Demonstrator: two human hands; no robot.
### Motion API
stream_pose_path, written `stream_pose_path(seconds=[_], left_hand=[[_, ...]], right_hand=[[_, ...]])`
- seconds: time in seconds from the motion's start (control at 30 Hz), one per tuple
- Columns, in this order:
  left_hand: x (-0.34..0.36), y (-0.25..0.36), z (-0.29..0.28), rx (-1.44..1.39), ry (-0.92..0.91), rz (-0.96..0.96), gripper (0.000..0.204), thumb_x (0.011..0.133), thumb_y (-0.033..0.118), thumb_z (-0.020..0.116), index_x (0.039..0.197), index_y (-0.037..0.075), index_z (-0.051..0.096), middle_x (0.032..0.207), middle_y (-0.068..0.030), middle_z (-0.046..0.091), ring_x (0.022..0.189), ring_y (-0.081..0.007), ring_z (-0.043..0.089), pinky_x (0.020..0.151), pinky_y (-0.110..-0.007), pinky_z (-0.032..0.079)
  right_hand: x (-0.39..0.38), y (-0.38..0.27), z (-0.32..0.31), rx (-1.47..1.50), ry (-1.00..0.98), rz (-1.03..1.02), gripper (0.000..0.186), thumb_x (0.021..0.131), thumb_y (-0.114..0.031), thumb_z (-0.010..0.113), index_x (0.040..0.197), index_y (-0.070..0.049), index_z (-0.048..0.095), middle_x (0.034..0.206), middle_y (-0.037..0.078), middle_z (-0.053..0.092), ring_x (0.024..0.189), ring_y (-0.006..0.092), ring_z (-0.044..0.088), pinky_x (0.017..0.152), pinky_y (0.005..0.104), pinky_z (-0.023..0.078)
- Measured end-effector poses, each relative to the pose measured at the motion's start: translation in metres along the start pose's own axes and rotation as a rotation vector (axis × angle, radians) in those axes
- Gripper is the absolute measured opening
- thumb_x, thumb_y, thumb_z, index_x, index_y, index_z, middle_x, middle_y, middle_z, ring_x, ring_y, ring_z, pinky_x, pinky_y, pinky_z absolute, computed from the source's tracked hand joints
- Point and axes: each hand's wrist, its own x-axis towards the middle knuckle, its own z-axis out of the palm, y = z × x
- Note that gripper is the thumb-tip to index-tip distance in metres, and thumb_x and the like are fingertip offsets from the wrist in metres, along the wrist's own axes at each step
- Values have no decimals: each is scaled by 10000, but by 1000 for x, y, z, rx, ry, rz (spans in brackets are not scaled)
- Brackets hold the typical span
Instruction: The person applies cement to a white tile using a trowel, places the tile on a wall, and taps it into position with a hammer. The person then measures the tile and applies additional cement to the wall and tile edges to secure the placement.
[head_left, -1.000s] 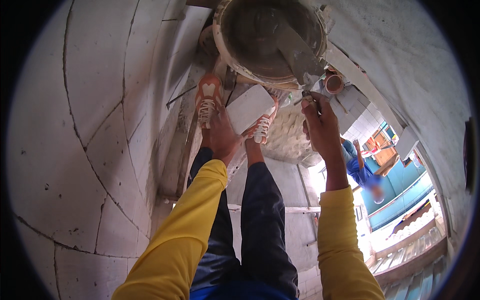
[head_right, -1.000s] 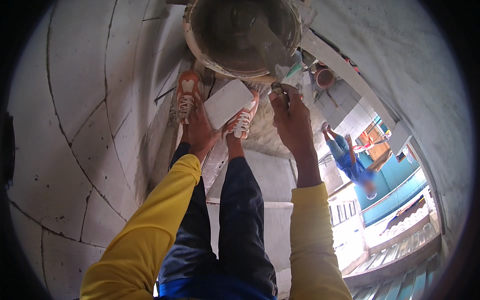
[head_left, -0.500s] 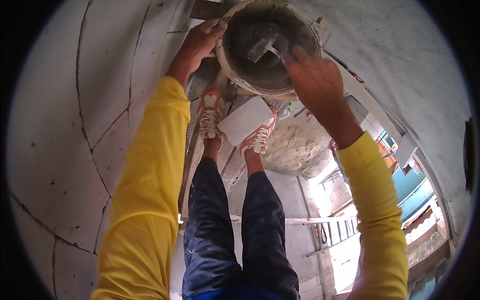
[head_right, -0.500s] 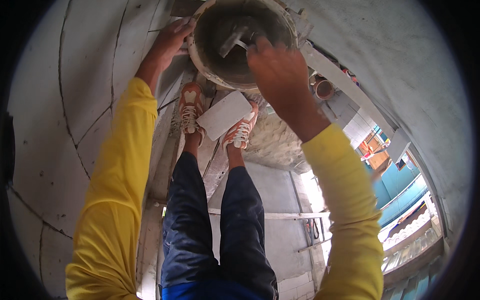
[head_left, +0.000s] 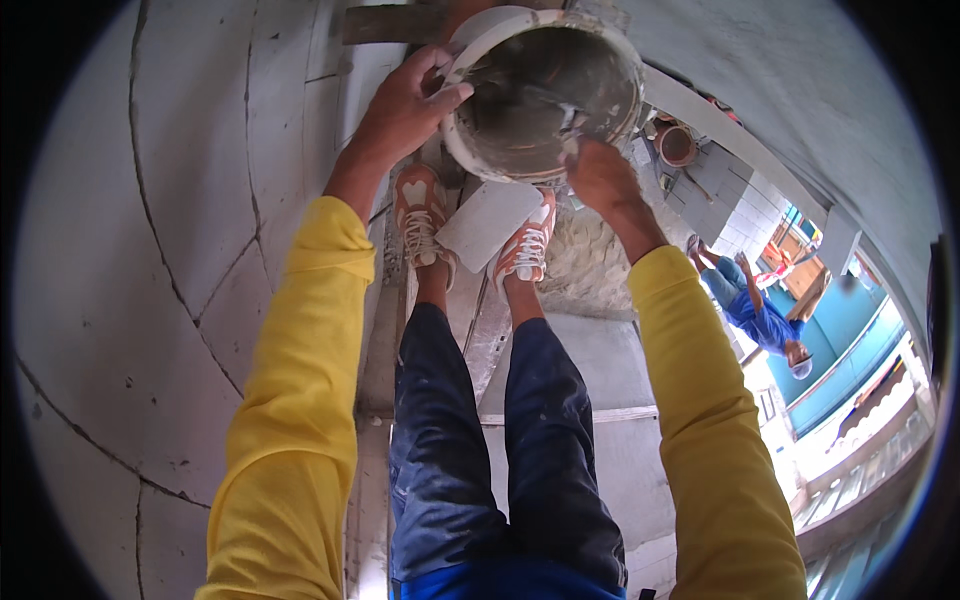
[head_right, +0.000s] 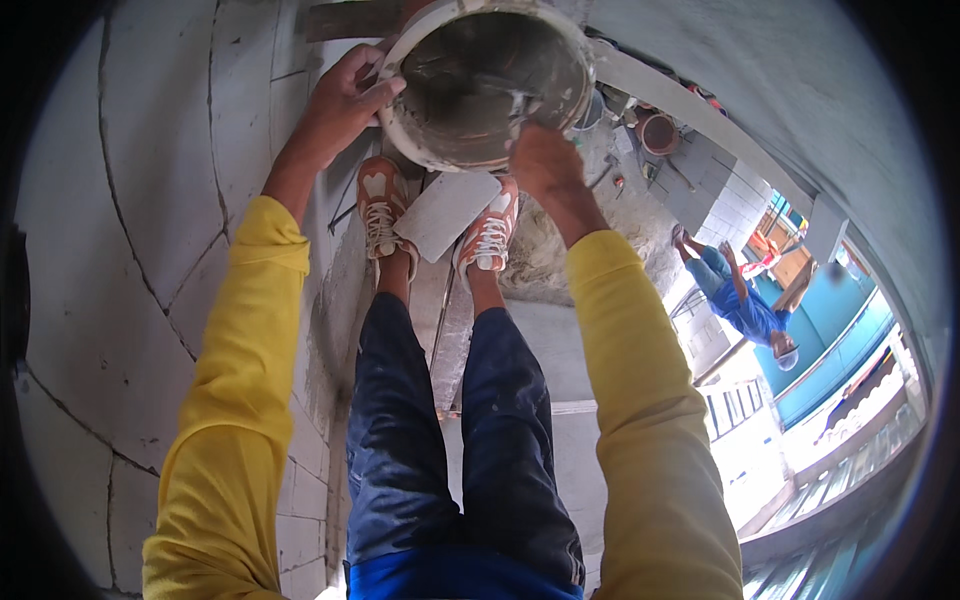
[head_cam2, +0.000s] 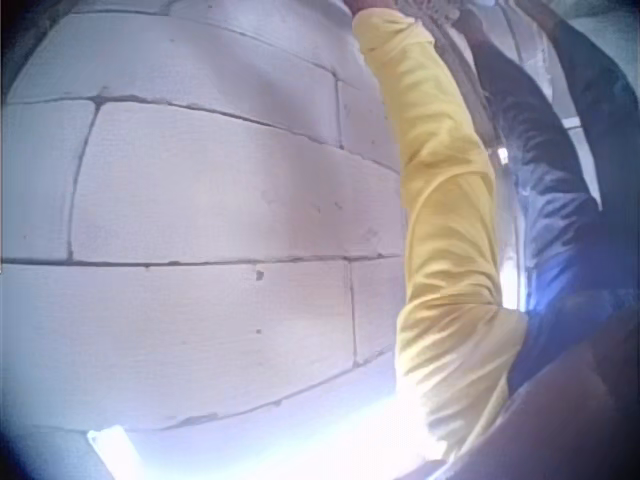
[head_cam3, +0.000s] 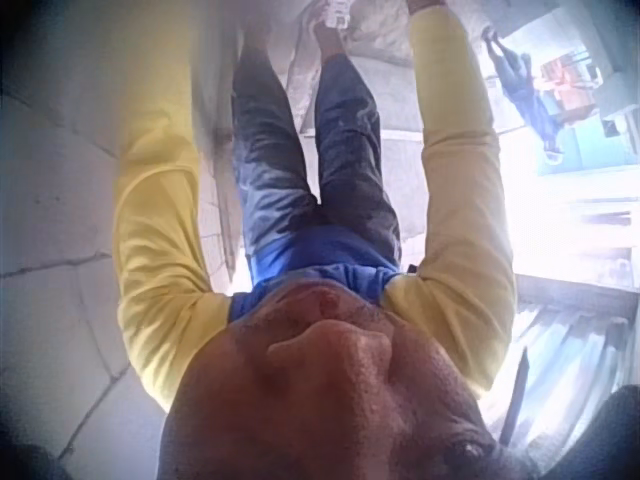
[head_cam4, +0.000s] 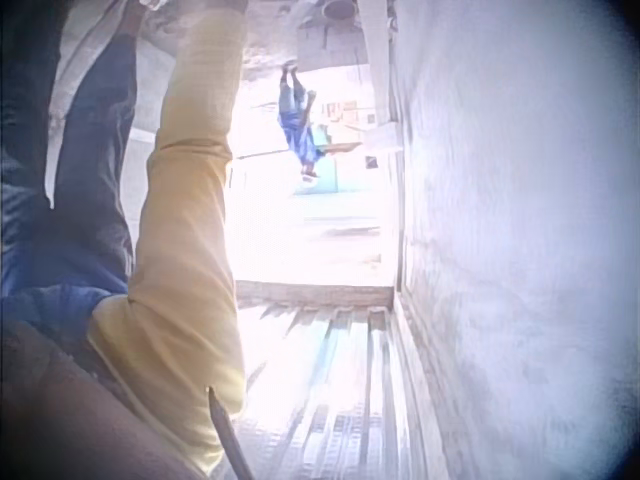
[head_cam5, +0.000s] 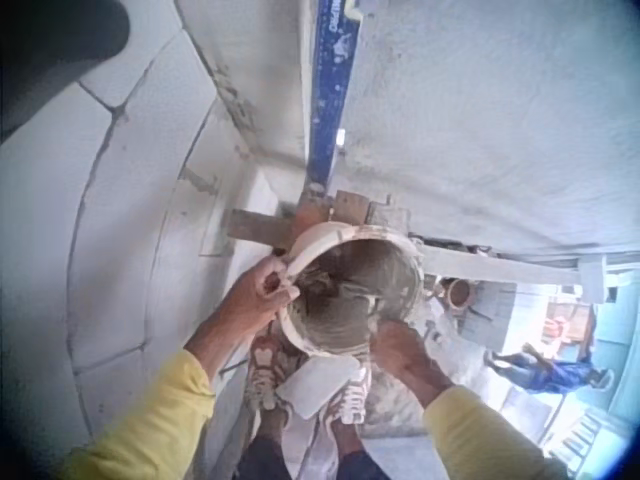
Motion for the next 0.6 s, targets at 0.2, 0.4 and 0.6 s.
stream_pose_path(seconds=[0.2, 0.4, 0.6], left_hand=[[0, 20, 0, 59, -147, -10, 231, 1003, 144, 725, 1191, 74, 609, 1055, -9, 683, 949, -100, 611, 892, -300, 509], [5, 31, 8, 162, -154, 61, 330, 997, 148, 737, 1279, 28, 615, 1370, -63, 684, 1144, -162, 642, 1024, -325, 503], [-14, 26, 28, 187, -110, 4, 281, 993, 119, 749, 1238, 51, 630, 1413, -53, 664, 1249, -157, 609, 1071, -320, 486]], right_hand=[[-22, -73, -18, 230, 292, -47, 492, 1039, -232, 595, 1460, 14, 531, 1190, 288, 685, 1028, 470, 719, 920, 543, 573], [-39, -34, 42, -109, 100, -72, 491, 995, -56, 572, 1482, -5, 525, 1188, 242, 631, 1014, 397, 753, 791, 440, 636], [-38, 12, 16, 257, 232, 136, 384, 1045, -261, 542, 1321, -4, 621, 1224, 295, 684, 1076, 489, 707, 959, 557, 569]])
